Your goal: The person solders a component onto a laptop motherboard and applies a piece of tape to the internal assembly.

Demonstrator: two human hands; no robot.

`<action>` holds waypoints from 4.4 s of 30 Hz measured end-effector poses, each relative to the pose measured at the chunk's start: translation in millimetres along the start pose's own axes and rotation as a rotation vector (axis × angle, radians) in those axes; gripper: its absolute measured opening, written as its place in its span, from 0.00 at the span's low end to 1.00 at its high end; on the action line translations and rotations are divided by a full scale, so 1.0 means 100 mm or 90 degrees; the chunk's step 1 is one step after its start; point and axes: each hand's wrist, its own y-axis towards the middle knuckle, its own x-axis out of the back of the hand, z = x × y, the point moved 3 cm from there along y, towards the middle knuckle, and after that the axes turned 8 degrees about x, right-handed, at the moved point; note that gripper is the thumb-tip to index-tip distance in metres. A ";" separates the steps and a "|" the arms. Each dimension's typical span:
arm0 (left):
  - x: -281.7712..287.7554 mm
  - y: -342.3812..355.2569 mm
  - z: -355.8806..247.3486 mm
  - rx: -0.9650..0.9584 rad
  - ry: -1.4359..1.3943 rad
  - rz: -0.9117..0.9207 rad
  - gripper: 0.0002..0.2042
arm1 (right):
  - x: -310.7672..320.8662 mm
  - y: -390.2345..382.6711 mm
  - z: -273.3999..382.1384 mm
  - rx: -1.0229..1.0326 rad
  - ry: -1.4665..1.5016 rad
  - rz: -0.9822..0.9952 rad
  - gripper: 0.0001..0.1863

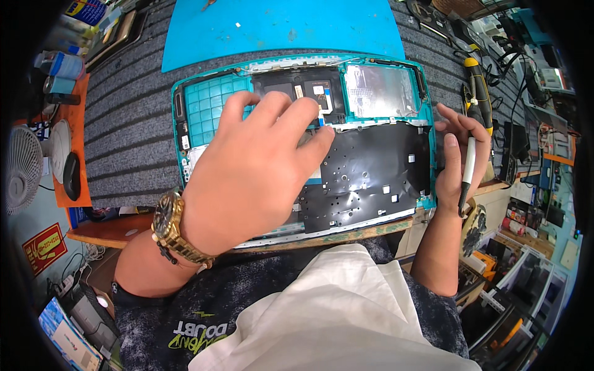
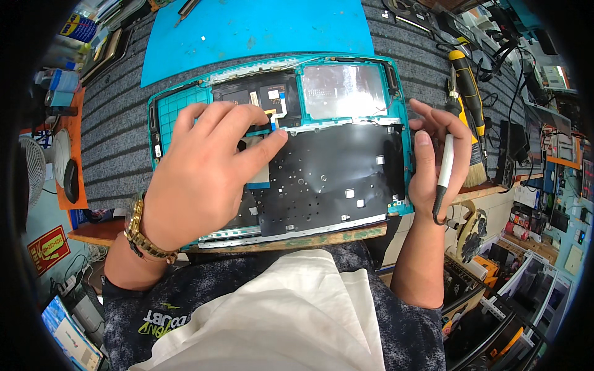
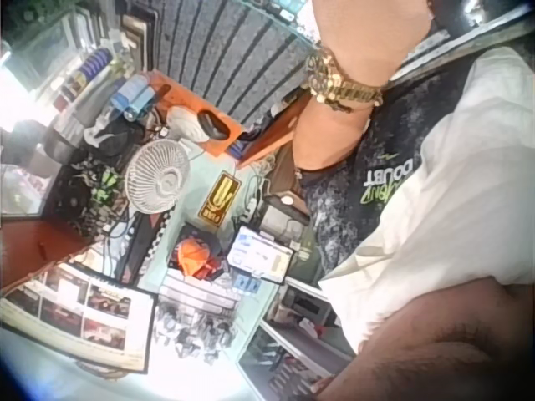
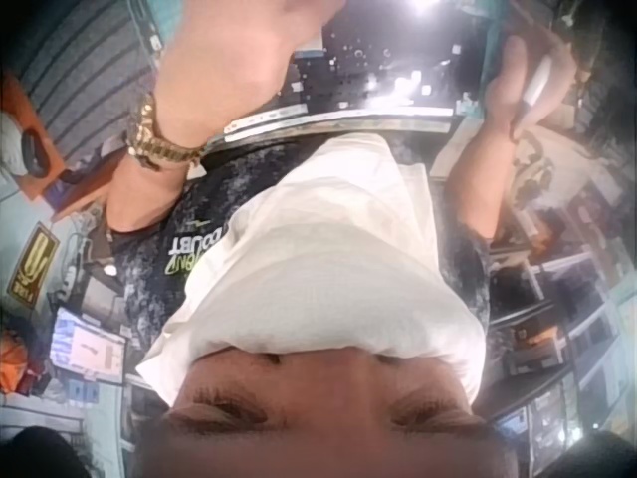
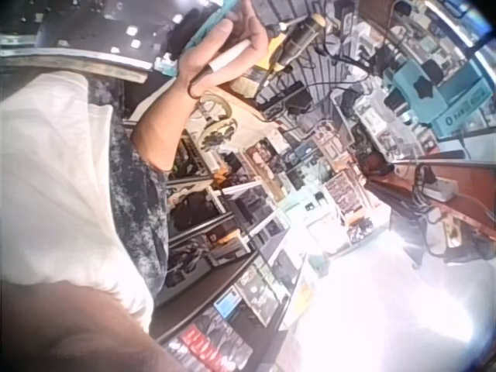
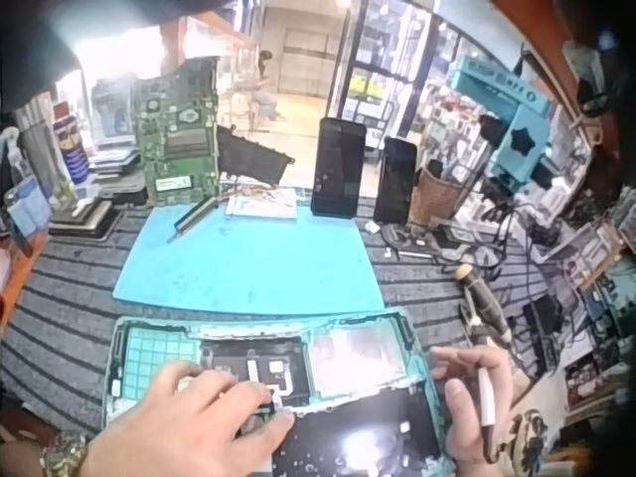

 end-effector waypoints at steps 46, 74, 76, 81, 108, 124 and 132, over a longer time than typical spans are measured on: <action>-0.04 -0.09 -0.08 0.061 -0.002 0.039 0.24 | -0.63 1.14 -0.32 -0.183 0.160 -0.063 0.13; -0.05 -0.09 -0.07 0.063 -0.003 0.035 0.23 | -1.19 1.05 0.12 -0.123 0.168 0.121 0.12; -0.05 -0.09 -0.07 0.060 -0.001 0.030 0.23 | -1.19 1.05 0.12 -0.113 0.165 0.122 0.12; -0.05 -0.09 -0.07 0.060 -0.008 0.034 0.23 | -1.20 1.05 0.11 -0.109 0.157 0.121 0.12; -0.05 -0.09 -0.10 0.066 -0.024 0.046 0.26 | -0.56 0.68 0.60 -0.089 0.279 0.084 0.14; -0.05 -0.09 -0.10 0.075 -0.027 0.065 0.26 | -0.43 -0.20 0.60 -0.158 0.204 0.091 0.14; -0.05 -0.09 -0.11 0.072 -0.015 0.061 0.26 | -0.47 -0.18 0.65 -0.175 0.204 0.086 0.12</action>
